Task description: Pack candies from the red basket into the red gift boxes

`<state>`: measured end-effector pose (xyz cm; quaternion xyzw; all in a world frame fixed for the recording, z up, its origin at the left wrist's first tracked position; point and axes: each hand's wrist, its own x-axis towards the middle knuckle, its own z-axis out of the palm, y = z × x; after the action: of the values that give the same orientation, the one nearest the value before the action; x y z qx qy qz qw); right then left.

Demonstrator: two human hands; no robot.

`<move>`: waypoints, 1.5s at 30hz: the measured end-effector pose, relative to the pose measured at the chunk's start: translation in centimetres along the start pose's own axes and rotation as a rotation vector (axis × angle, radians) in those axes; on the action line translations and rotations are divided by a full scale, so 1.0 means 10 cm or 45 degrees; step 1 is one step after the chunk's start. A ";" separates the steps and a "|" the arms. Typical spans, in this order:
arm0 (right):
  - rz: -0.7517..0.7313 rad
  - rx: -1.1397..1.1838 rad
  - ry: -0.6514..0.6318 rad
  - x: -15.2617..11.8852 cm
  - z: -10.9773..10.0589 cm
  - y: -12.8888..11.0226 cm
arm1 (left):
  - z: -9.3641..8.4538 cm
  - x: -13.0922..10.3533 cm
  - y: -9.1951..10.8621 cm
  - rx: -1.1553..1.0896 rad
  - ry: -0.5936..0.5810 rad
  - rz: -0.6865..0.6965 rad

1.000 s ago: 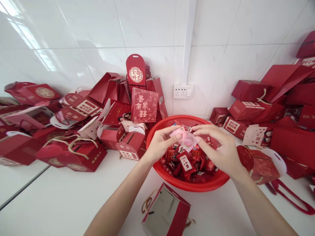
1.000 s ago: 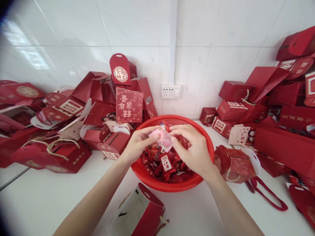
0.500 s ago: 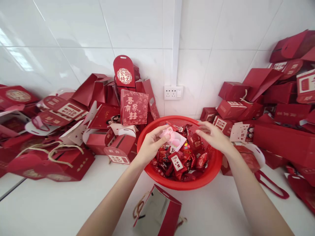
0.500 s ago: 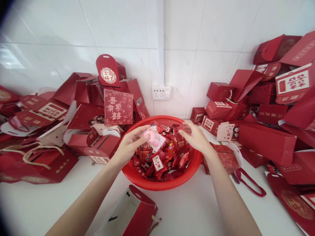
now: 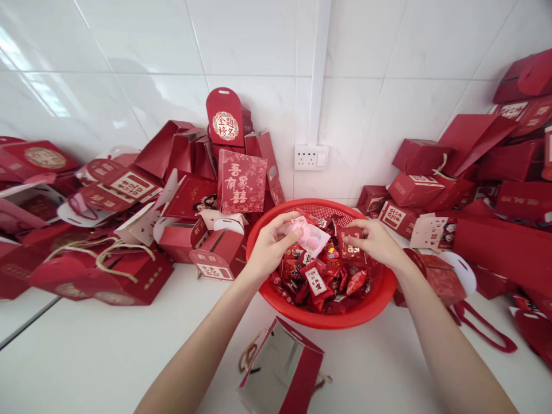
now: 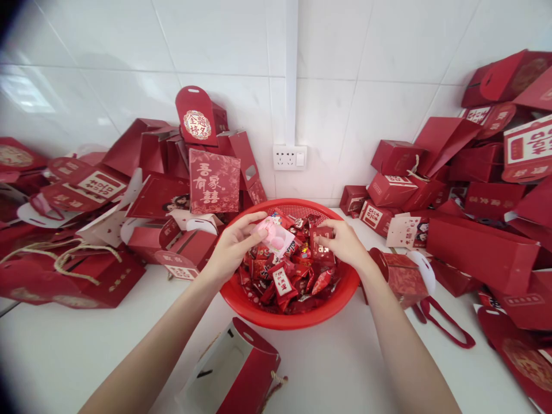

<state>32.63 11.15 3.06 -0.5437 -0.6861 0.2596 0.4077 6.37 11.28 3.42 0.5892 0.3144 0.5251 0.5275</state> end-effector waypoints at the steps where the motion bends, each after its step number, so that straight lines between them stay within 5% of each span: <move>1: 0.011 0.027 0.023 0.00 0.00 0.00 | 0.00 0.00 0.00 0.011 0.000 -0.001; 6: 0.081 0.214 0.254 -0.01 -0.01 -0.07 | -0.01 -0.01 0.01 0.173 -0.035 0.033; 10: -0.024 0.409 0.431 -0.11 0.07 -0.34 | 0.03 -0.05 0.07 0.366 -0.295 -0.016; 14: -0.283 0.296 -0.018 -0.27 0.23 -0.64 | 0.06 -0.07 0.13 0.367 -0.504 -0.089; 21: -0.424 0.089 -0.373 -0.38 0.25 -0.77 | 0.02 -0.05 0.10 0.116 -0.286 -0.344; 24: -0.404 0.273 -0.352 -0.31 0.13 -0.69 | 0.03 -0.05 0.10 0.115 -0.281 -0.345; 28: -0.227 0.065 -0.004 -0.12 -0.01 -0.33 | 0.03 -0.04 0.08 0.131 -0.154 -0.284; 32: -0.006 -0.500 -0.298 0.06 -0.02 0.06 | 0.03 -0.03 0.07 0.225 -0.179 -0.214; 37: 0.026 -0.609 -0.617 0.24 0.04 0.19 | 0.03 -0.05 0.06 0.287 -0.213 -0.179; 45: 0.001 -0.661 -0.799 0.49 0.13 0.27 | 0.06 -0.06 0.05 0.334 -0.235 -0.168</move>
<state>32.57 16.73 1.55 -0.5232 -0.8198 0.2311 0.0275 6.67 10.45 3.83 0.6769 0.3683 0.3874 0.5061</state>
